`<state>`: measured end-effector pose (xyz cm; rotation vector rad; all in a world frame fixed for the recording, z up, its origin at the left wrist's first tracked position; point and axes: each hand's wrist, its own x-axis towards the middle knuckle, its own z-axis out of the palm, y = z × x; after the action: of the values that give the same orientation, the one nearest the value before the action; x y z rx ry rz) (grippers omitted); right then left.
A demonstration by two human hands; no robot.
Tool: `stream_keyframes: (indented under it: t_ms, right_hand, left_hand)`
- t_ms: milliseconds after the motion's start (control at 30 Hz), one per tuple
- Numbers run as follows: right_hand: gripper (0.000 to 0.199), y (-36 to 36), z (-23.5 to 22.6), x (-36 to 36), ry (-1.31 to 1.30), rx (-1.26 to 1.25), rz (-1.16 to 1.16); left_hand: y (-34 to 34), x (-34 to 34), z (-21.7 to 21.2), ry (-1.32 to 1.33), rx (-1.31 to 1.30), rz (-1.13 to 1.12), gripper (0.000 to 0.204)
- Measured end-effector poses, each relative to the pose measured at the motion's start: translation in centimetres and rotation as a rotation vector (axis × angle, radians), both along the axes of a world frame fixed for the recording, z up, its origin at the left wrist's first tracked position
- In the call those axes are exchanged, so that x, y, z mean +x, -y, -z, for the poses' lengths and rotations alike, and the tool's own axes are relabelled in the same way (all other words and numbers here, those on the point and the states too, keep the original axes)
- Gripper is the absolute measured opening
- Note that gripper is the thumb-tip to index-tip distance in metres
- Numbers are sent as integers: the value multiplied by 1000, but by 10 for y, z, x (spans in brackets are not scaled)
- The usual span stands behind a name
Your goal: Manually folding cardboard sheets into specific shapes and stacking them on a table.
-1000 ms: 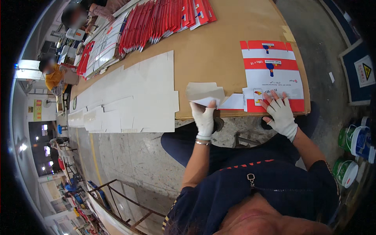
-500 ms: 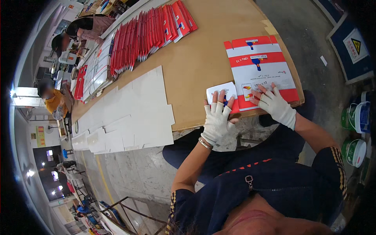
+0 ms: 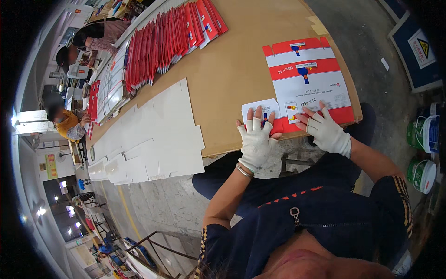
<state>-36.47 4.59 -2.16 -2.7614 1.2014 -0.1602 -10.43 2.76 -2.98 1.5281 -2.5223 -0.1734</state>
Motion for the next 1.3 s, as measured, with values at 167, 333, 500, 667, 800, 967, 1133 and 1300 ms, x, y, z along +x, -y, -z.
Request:
stream_keyframes:
  t_ms: [167,333,500,667,800,967,1133,1300]
  right_hand:
    - [53,1,-3,1,177,13,22]
    - [37,-21,-13,9,435,66,147]
    - [45,-93,-11,22,1324,1103,807]
    - [12,-26,-4,-20,1051,526,1061]
    - [31,101,-31,-90,849,438,833]
    - [38,349,14,-80,695,64,436]
    - [37,508,50,103,737,326,496]
    - [43,486,19,101,406,198,308]
  left_hand:
    - [30,-13,-5,-137,0,-57,65]
    - [75,-19,3,-313,-144,-230,65]
    - [-2,-49,4,-927,479,-162,50]
    - [-37,11,-33,-806,340,-20,88]
    - [-24,122,-30,-123,21,-306,89]
    - [-56,183,-27,148,218,-566,91]
    - [-67,188,-24,12,74,-611,60]
    - [-47,183,-68,-146,-294,-607,17]
